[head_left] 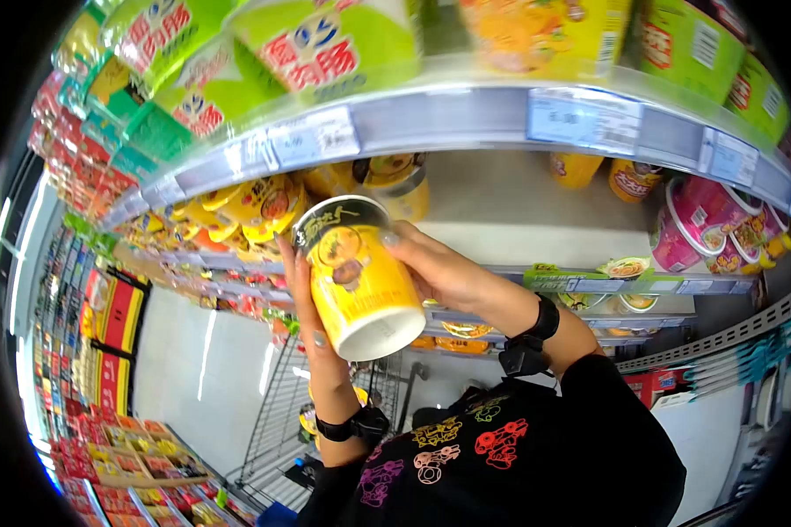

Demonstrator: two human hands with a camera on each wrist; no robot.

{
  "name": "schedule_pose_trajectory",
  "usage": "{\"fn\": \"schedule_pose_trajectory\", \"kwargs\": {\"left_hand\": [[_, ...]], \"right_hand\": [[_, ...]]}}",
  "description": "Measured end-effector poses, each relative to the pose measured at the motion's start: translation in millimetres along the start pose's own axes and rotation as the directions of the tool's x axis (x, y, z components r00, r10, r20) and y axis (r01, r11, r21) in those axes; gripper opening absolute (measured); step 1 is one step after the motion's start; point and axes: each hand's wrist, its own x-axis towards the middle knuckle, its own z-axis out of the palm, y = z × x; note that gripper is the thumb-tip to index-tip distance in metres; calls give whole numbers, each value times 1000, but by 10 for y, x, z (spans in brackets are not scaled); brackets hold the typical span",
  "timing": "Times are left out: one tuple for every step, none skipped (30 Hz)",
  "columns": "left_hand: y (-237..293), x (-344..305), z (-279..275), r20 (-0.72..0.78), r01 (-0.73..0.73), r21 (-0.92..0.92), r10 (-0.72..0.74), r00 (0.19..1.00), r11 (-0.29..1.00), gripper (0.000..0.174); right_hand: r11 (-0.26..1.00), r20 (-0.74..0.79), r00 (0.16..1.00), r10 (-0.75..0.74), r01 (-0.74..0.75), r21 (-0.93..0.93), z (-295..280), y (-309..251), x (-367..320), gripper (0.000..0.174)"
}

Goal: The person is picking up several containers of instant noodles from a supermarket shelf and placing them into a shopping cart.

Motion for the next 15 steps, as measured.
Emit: {"fn": "schedule_pose_trajectory", "kwargs": {"left_hand": [[78, -18, -1, -42, 148, -106, -154, 987, 983, 52], [2, -59, -76, -68, 168, -80, -174, 982, 983, 51], [-72, -101, -151, -94, 189, -54, -193, 977, 981, 51], [-146, -140, -218, -86, 189, -59, -194, 977, 980, 51], [-218, -171, -294, -78, 183, -64, -188, 979, 981, 52], [-223, -190, -329, -116, 174, -49, -179, 977, 983, 51], [-205, -207, -339, -156, 166, -33, -169, 973, 986, 50], [-203, -234, -387, -197, 158, -15, -158, 968, 987, 50], [-225, -272, -481, -201, 236, -79, -247, 948, 969, 50], [-251, -325, -599, -204, 309, -144, -334, 920, 940, 50], [-277, -389, -728, -205, 376, -211, -416, 886, 903, 51], [-293, -436, -842, -228, 358, -233, -409, 884, 904, 49], [-309, -485, -956, -251, 339, -255, -401, 881, 905, 48], [-264, -506, -1065, -272, 332, -139, -358, 893, 933, 47], [-259, -567, -1168, -294, 326, 5, -310, 904, 945, 45]], "right_hand": [[990, 63, 993, 102, -107, 88, 4, 52, 4, 53], [982, 41, 985, 165, -168, 89, 81, 42, 5, 44], [970, 73, 974, 216, -222, 94, 105, 68, 21, 44], [957, 108, 959, 262, -273, 94, 106, 88, 49, 43], [944, 144, 942, 304, -318, 90, 113, 114, 98, 43], [934, 127, 932, 339, -350, 72, 146, 166, 139, 44], [929, 129, 923, 362, -369, 30, 172, 237, 186, 45], [922, 133, 913, 386, -388, -12, 195, 319, 233, 46], [913, 138, 902, 408, -404, -57, 218, 388, 280, 47], [891, 112, 887, 448, -433, -135, 251, 450, 329, 51], [884, 121, 882, 455, -431, -181, 308, 537, 375, 51], [875, 131, 877, 463, -428, -228, 364, 632, 414, 51], [864, 145, 870, 471, -422, -277, 417, 716, 472, 51], [834, 207, 829, 520, -441, -331, 467, 789, 546, 50], [850, 204, 853, 481, -398, -345, 526, 911, 608, 49]]}}
